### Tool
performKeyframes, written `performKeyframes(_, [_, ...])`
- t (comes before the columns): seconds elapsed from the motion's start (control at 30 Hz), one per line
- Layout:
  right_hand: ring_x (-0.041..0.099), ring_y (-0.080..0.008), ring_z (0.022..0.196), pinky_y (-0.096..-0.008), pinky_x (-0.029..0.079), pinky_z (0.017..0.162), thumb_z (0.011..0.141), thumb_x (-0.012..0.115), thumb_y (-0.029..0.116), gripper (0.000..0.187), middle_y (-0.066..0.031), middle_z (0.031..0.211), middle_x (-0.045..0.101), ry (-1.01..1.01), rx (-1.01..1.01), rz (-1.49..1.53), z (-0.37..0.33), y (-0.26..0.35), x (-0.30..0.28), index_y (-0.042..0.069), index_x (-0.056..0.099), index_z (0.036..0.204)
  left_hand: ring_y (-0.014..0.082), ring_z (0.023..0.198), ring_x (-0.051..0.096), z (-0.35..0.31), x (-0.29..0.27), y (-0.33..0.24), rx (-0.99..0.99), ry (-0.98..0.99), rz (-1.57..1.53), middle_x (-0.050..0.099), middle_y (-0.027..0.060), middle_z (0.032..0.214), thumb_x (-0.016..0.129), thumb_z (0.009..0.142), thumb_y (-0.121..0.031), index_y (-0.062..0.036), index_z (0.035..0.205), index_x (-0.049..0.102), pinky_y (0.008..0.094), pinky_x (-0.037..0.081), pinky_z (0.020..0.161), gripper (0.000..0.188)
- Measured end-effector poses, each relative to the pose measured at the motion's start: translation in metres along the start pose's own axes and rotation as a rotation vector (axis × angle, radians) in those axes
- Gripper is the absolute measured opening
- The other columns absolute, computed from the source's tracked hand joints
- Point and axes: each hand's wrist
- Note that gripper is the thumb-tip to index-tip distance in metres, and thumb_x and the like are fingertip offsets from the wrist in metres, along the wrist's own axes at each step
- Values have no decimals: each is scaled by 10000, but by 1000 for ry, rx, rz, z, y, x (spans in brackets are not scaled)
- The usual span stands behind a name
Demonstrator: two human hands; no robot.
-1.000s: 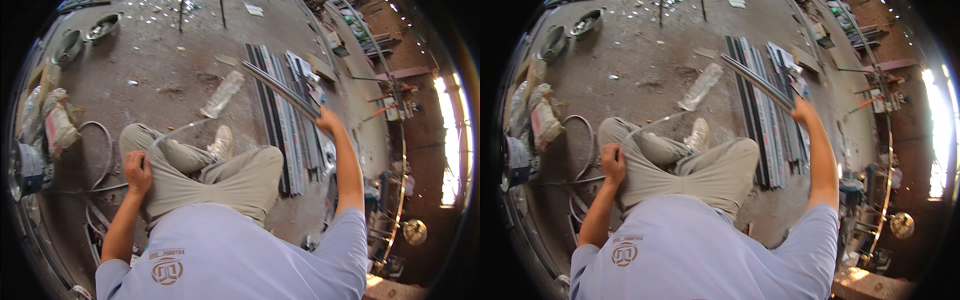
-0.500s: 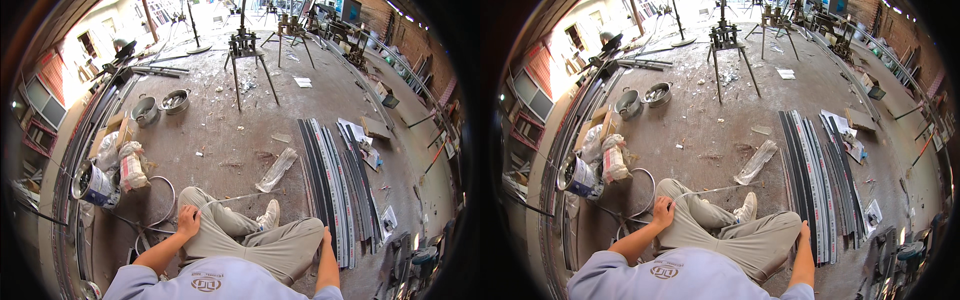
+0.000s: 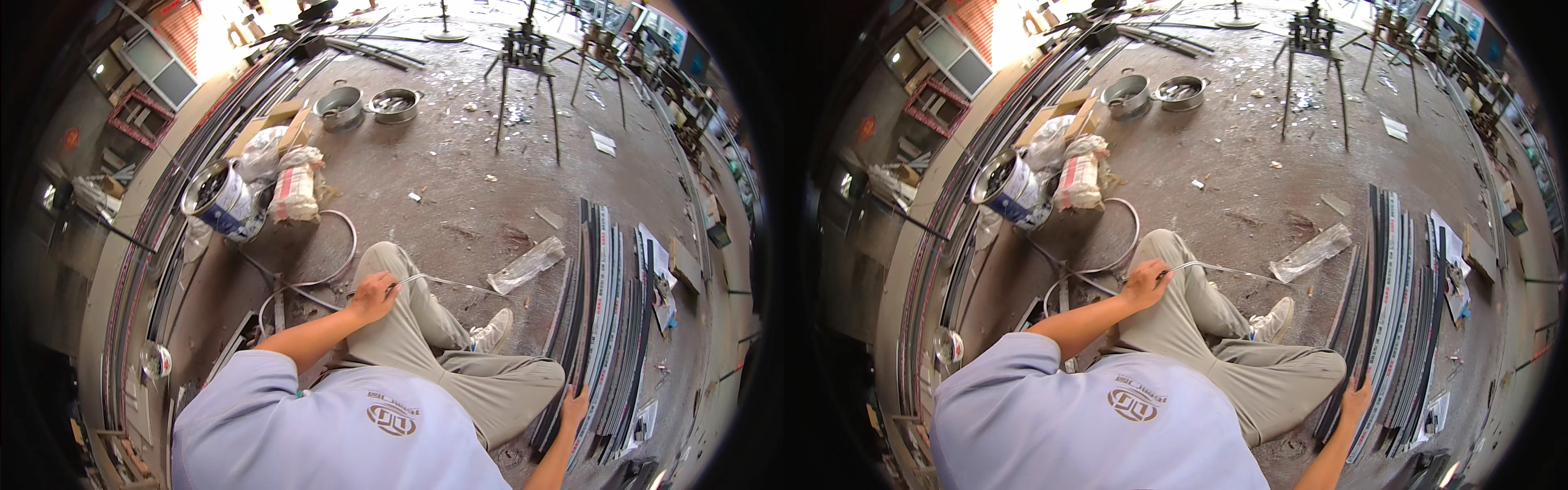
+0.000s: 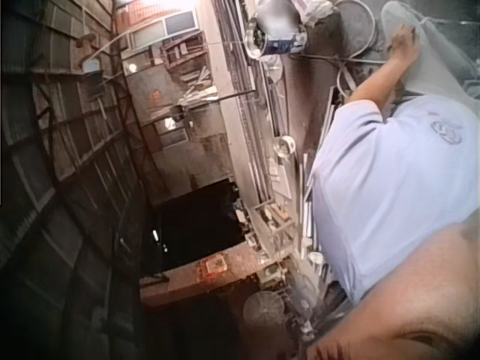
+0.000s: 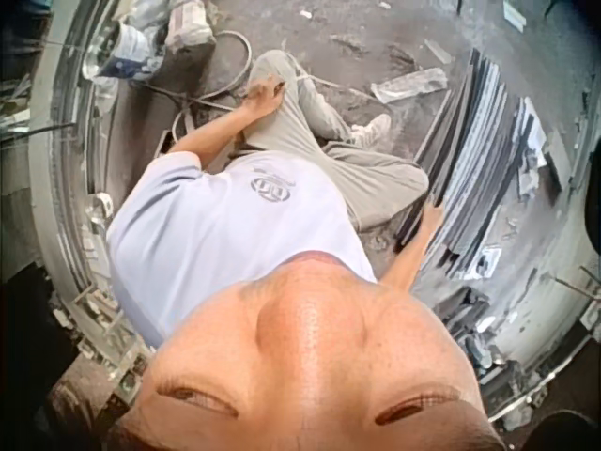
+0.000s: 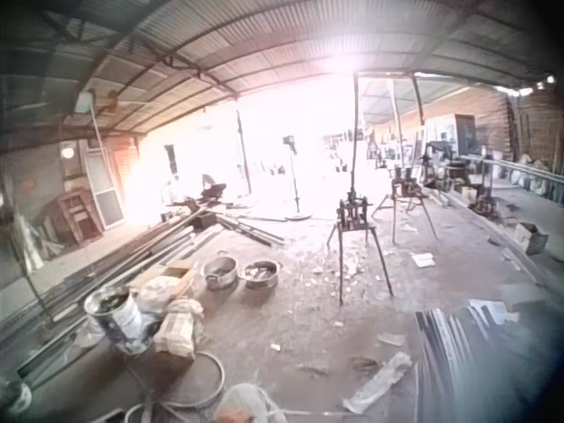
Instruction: The person sits on the floor and repeatedly picks up long metal profiles, peels off protective film, and inserts smaller plastic or rubber strips into the profile channels. The person handles the profiles one at a time, peeling and inserting components before setting them aside.
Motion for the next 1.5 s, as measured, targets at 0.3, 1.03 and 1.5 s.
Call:
performKeyframes(0.3, [662,-379,1219,-418,507,1023,955,636,28,503,-213,1364,661,103,-428,303,-2,198,-92,42,584,1455,297,1000,734,17,39,-33,-180,223,-415,729,154,1199,642,1028,-256,-127,1387,621,412,577,883,382])
performKeyframes(1.03, [664,-396,1011,-466,526,891,753,893,243,698,-178,1095,672,533,-903,85,-77,484,-86,36,604,1354,64,634,436,16,-15,26,-965,52,-1790,543,-27,805,688,996,-515,-129,983,612,232,290,507,393])
performKeyframes(1.5, [651,-355,1096,-442,527,948,818,838,207,678,-171,1203,653,623,-1131,40,-121,553,-111,71,593,1436,97,461,465,2,-10,17,-1197,0,-1873,630,12,683,701,849,-541,-158,792,608,272,299,426,398])
Point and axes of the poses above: each hand's wrist, its own z-axis towards the middle knuckle, its own x-axis out of the palm, y = z × x
